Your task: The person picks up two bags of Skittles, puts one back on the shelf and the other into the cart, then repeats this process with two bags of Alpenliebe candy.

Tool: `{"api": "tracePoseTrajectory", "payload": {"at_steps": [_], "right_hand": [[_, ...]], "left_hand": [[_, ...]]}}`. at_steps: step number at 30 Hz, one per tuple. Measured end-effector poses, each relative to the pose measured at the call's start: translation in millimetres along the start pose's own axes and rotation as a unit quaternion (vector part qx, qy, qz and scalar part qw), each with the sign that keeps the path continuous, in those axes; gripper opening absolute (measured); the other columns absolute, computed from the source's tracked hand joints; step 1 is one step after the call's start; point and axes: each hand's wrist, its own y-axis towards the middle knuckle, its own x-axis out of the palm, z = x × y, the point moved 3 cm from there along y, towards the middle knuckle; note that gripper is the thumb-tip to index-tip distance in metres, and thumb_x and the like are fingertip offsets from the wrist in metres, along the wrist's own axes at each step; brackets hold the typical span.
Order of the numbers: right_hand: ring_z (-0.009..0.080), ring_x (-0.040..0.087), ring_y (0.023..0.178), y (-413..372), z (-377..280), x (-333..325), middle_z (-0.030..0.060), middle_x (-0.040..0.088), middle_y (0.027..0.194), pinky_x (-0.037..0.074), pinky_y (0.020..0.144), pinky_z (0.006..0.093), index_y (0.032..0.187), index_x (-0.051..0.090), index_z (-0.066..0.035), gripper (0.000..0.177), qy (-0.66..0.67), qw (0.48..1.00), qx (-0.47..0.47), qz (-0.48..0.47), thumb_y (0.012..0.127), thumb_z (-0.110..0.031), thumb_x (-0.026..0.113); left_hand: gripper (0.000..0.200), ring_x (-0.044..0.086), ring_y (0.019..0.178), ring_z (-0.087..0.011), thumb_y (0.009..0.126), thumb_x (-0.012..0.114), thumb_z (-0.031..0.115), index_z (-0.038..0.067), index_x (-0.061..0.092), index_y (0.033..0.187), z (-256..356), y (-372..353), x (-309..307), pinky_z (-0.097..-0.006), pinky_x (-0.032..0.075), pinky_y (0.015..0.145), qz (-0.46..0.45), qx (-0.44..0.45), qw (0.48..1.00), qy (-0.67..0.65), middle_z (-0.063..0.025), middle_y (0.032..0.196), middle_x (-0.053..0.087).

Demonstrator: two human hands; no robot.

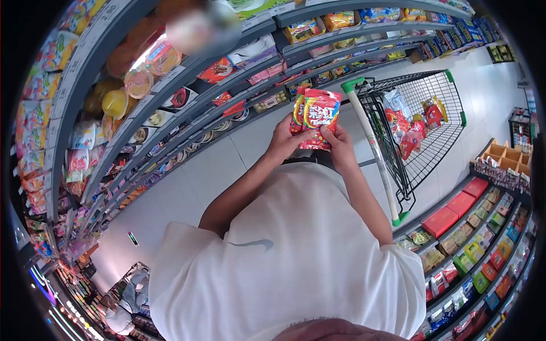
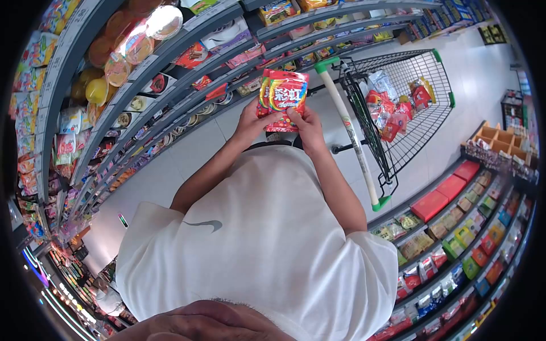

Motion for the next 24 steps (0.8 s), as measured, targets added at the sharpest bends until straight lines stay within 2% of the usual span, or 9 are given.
{"api": "tracePoseTrajectory", "payload": {"at_steps": [4,7,8,9,11,17,19,21,24], "right_hand": [[0.0171,0.057,0.099,-23.1,-46.2,37.3,0.0098,0.056,0.111,0.049,0.088,0.0327,0.12,0.052,0.0,0.029,-0.308,0.895,-0.301,0.114,0.093,-0.007,0.059],[0.0214,0.059,0.092,-99.3,-115.7,96.2,0.0125,0.058,0.106,0.048,0.083,0.0338,0.111,0.056,-0.001,0.023,-0.159,0.91,-0.372,-0.092,0.089,-0.007,0.056],[0.0232,0.06,0.083,-131.3,-138.6,106.7,0.0152,0.059,0.099,0.049,0.078,0.0359,0.101,0.062,-0.001,0.016,-0.234,0.87,-0.403,-0.162,0.091,-0.013,0.057],[0.0337,0.064,0.09,-145.3,-149.2,112.2,0.0159,0.063,0.103,0.053,0.079,0.0462,0.105,0.061,-0.001,0.022,-0.154,0.785,-0.467,-0.376,0.091,-0.017,0.066],[0.0268,0.065,0.088,-177.9,-176.6,154.6,0.0089,0.059,0.098,0.055,0.065,0.0401,0.101,0.067,-0.006,0.013,0.013,0.744,-0.522,-0.417,0.088,-0.009,0.066],[0.0258,0.06,0.071,-214.8,-157.4,204.6,0.0087,0.057,0.088,0.058,0.065,0.0399,0.083,0.054,-0.009,0.015,0.197,0.814,-0.516,-0.18,0.09,-0.014,0.066],[0.0332,0.063,0.081,-201.0,-162.6,174.8,0.017,0.059,0.105,0.057,0.078,0.0486,0.096,0.057,-0.004,0.006,0.115,0.773,-0.497,-0.377,0.093,-0.007,0.061],[0.0251,0.058,0.07,-206.2,-162.2,199.0,0.0087,0.055,0.086,0.058,0.064,0.0398,0.08,0.052,-0.008,0.017,0.192,0.808,-0.499,-0.247,0.09,-0.012,0.065],[0.0209,0.055,0.063,-209.7,-165.4,205.3,0.0048,0.052,0.075,0.058,0.057,0.035,0.071,0.047,-0.01,0.026,0.193,0.834,-0.483,-0.182,0.089,-0.011,0.067]], "left_hand": [[0.048,0.063,0.102,-0.0124,0.084,0.074,0.007,0.002,0.053,0.127,14.1,-9.1,-17.5,-0.029,0.051,0.09,0.045,0.021,0.998,-0.037,-0.0061,0.116,0.065],[0.047,0.063,0.102,-0.0127,0.085,0.073,0.007,0.002,0.052,0.127,11.0,-13.0,-29.9,-0.0293,0.051,0.09,0.072,0.003,0.996,-0.059,-0.0067,0.116,0.065],[0.045,0.064,0.102,-0.0132,0.086,0.071,0.005,0.001,0.051,0.126,11.0,-12.5,-31.4,-0.0298,0.051,0.091,0.068,0.004,0.993,-0.098,-0.0075,0.116,0.065],[0.045,0.064,0.103,-0.0139,0.086,0.07,0.003,0.001,0.051,0.127,9.9,-10.6,-33.1,-0.0302,0.051,0.091,0.065,0.018,0.99,-0.123,-0.0082,0.116,0.065],[0.045,0.063,0.103,-0.0141,0.086,0.069,0.002,0.001,0.051,0.126,8.4,-7.5,-37.3,-0.0305,0.051,0.092,0.076,0.009,0.99,-0.114,-0.0083,0.116,0.065],[0.044,0.062,0.104,-0.0128,0.086,0.069,0.002,0.0,0.051,0.126,26.8,5.3,-31.9,-0.0307,0.049,0.095,0.042,0.043,0.993,-0.102,-0.0082,0.118,0.064],[0.044,0.062,0.104,-0.0127,0.086,0.069,0.002,0.0,0.051,0.126,29.6,11.8,-30.3,-0.0306,0.049,0.095,0.032,0.054,0.994,-0.093,-0.0081,0.117,0.064],[0.044,0.062,0.104,-0.0125,0.086,0.068,0.002,0.0,0.051,0.126,34.8,13.3,-26.7,-0.0305,0.049,0.095,0.02,0.045,0.994,-0.099,-0.008,0.117,0.064],[0.046,0.063,0.103,-0.0118,0.086,0.07,0.002,0.001,0.051,0.127,33.8,13.5,-24.9,-0.0297,0.051,0.092,0.017,0.043,0.994,-0.099,-0.0075,0.117,0.065]]}}
